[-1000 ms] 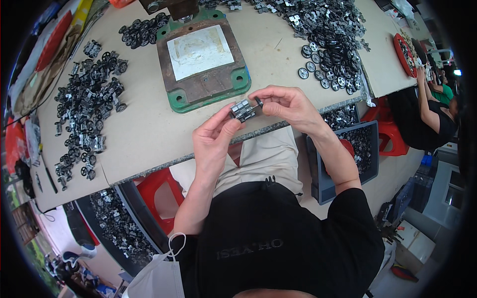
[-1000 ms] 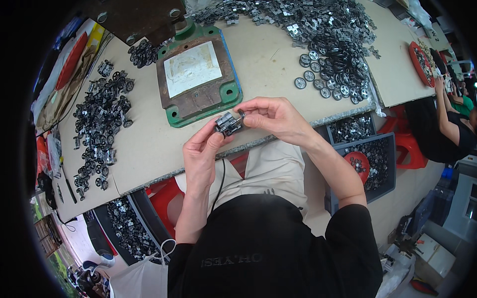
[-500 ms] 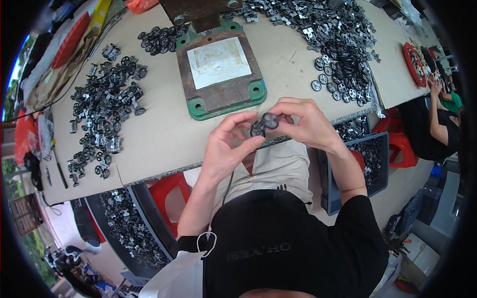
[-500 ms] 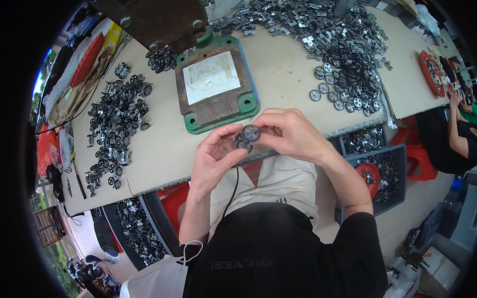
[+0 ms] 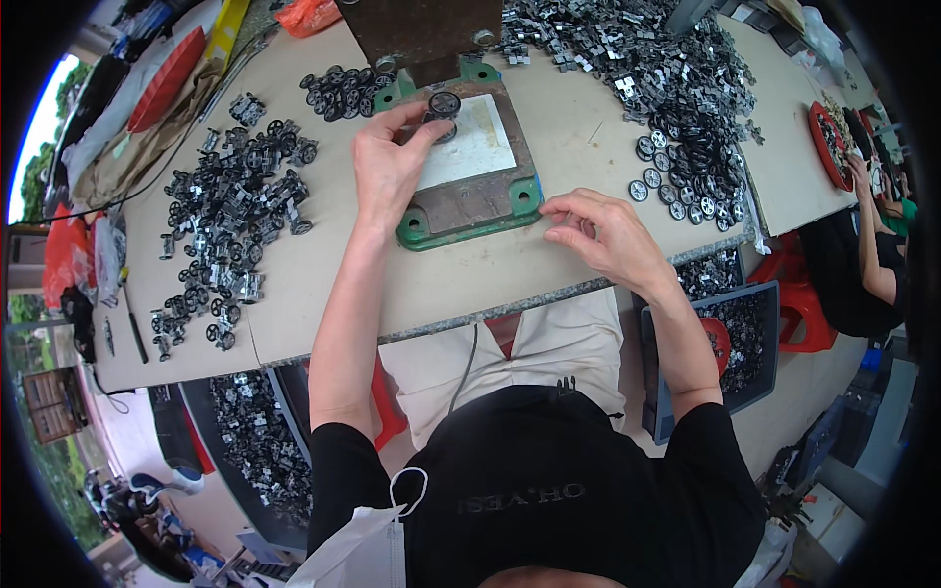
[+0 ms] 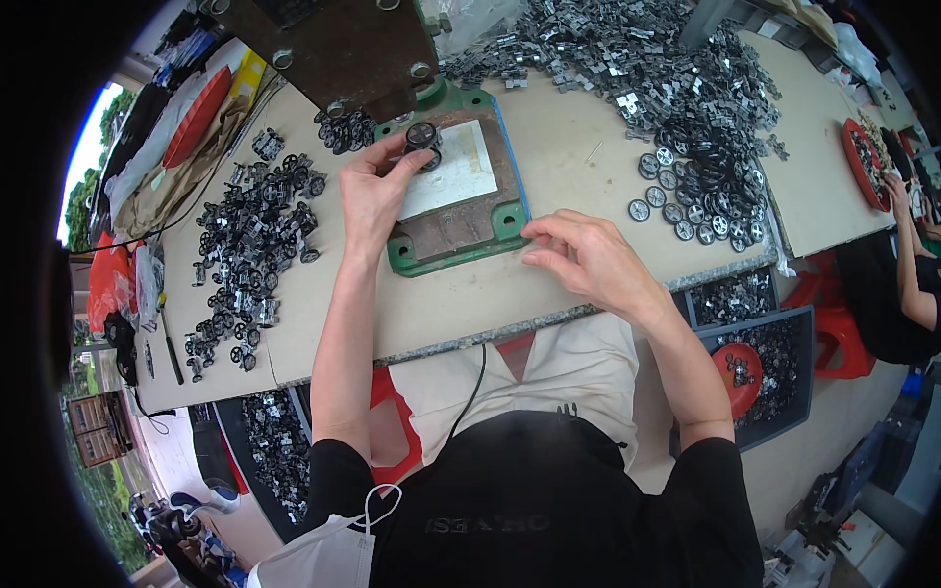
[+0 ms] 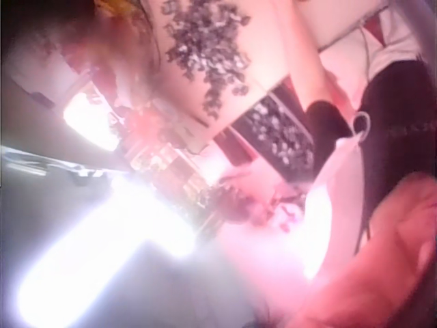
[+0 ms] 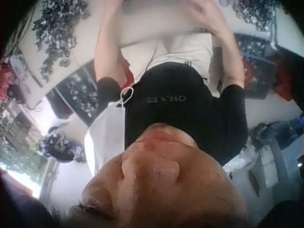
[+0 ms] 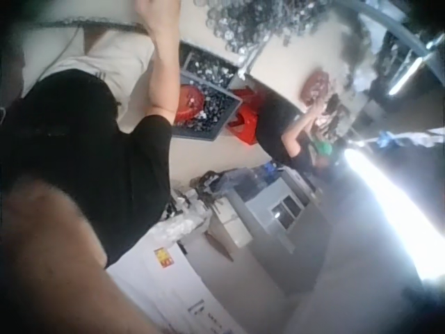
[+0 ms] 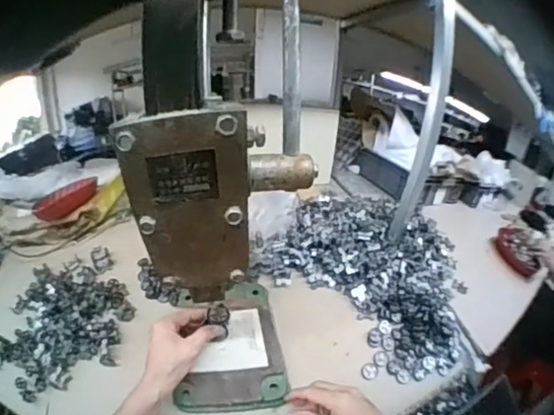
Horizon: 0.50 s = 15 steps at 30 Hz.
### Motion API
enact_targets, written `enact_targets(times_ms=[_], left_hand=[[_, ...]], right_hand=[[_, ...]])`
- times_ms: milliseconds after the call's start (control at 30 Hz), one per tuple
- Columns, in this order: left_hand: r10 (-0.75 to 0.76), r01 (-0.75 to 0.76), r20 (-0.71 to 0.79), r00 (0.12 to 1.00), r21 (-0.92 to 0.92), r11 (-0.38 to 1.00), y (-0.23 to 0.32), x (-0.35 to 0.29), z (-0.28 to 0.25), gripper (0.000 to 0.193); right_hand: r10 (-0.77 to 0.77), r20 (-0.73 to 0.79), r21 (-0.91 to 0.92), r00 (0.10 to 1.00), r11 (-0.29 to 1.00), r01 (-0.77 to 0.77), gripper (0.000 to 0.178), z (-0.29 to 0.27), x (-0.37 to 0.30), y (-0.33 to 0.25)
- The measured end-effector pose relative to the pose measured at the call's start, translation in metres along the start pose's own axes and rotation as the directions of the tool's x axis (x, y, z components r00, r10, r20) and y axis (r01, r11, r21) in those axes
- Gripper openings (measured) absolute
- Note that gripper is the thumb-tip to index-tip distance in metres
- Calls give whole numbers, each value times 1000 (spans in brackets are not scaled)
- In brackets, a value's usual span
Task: The person assembles small circular plastic components and metal rings by hand, then uses a manual press to join them.
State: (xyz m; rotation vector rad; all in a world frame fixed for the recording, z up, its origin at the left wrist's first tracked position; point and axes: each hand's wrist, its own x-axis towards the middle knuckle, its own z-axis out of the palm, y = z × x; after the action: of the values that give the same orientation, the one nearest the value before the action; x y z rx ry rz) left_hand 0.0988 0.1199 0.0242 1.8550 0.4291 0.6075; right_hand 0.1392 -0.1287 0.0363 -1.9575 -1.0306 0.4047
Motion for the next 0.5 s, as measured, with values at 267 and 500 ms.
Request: enact_targets(times_ms=[267, 500], left_hand=[[69, -69, -18, 997, 31, 997, -6, 2, 5, 28], [200, -189, -52, 978, 166, 968, 6, 2, 3, 28]], right_hand=[[50, 33, -73, 998, 996, -47, 21, -14, 5, 3], [-131, -48, -287, 990, 951, 111, 15, -80, 26, -38]])
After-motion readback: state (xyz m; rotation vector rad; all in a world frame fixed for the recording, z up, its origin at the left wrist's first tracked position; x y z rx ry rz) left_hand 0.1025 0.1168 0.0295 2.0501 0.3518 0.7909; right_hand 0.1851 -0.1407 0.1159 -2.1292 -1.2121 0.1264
